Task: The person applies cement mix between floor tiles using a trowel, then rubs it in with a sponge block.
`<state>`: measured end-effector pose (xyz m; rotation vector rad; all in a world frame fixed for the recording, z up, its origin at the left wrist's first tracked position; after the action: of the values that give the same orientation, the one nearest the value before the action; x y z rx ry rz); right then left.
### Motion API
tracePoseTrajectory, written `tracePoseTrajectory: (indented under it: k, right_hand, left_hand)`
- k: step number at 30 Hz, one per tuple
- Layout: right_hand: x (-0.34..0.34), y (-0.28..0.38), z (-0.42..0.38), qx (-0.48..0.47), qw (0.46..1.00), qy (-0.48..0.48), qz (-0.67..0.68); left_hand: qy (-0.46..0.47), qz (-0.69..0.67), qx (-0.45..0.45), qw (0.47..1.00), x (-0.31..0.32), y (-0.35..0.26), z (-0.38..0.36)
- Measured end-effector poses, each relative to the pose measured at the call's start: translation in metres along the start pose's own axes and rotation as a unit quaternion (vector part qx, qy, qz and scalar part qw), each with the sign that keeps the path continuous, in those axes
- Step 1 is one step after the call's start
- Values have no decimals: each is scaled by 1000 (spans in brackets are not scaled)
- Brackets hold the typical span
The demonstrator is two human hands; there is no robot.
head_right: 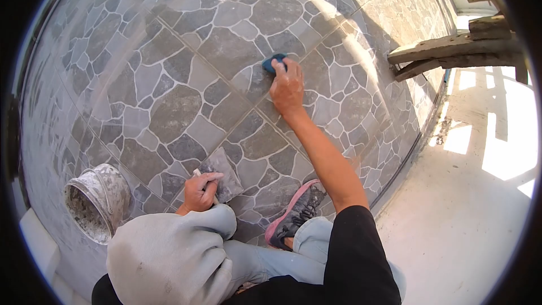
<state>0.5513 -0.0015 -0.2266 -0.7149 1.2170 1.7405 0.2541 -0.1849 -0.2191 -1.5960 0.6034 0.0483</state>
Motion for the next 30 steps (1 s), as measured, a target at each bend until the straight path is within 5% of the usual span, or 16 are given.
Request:
tracePoseTrajectory:
  k: [2,4,5,7,9,10,12,13,15,16,17,19,24,27,30]
  right_hand:
    - [-1,82,-63,-87,978,141,130]
    - [-10,96,-85,-112,918,288,247]
    - [-25,93,-72,-114,919,285,248]
    - [-39,50,-45,157,868,345,321]
    - [-40,2,-40,321,789,335,402]
    - [-39,-9,-39,322,790,336,400]
    - [-30,-21,-47,429,681,382,455]
    - [-27,-24,-49,426,683,385,451]
    - [-22,-19,-45,352,792,385,316]
    - [-21,-31,-39,181,920,279,208]
    - [-22,-29,-40,179,918,284,212]
    - [-56,-1,-25,18,988,135,69]
    - [-51,32,-64,2,955,282,95]
    - [-36,52,-78,-137,937,311,75]
    - [9,63,-30,-107,952,246,144]
  left_hand:
    - [-4,-5,-1,1000,1,1,-1]
    - [-11,-7,3,1000,1,-1,3]
    - [-11,-8,11,1000,0,-3,4]
    - [-10,-7,13,1000,-3,-2,1]
    - [3,-13,-6,1000,0,3,-2]
    - [4,-16,-7,1000,-1,1,-3]
    - [11,-16,-10,1000,-1,-3,2]
    - [6,-20,-10,1000,0,-2,4]
    - [-20,-24,15,999,-3,-4,2]
    - [-24,-22,8,999,-5,-3,0]
    - [-20,-24,-2,1000,-5,-2,-1]
    - [-22,-24,-16,999,-5,0,3]
    - [-23,-5,-7,1000,-6,-5,3]
    - [6,0,-24,1000,-5,-1,3]
    - [-16,26,6,1000,-4,1,2]
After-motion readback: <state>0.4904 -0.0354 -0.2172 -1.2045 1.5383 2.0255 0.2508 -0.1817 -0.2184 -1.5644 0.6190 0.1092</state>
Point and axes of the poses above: each hand's wrist, its own z-axis towards the middle knuckle, its own x-axis out of the palm, y = z × x, the point moved 7 cm from there along z, towards the middle knuckle, and after that the axes turned 8 degrees about z, right-handed, at the moved point
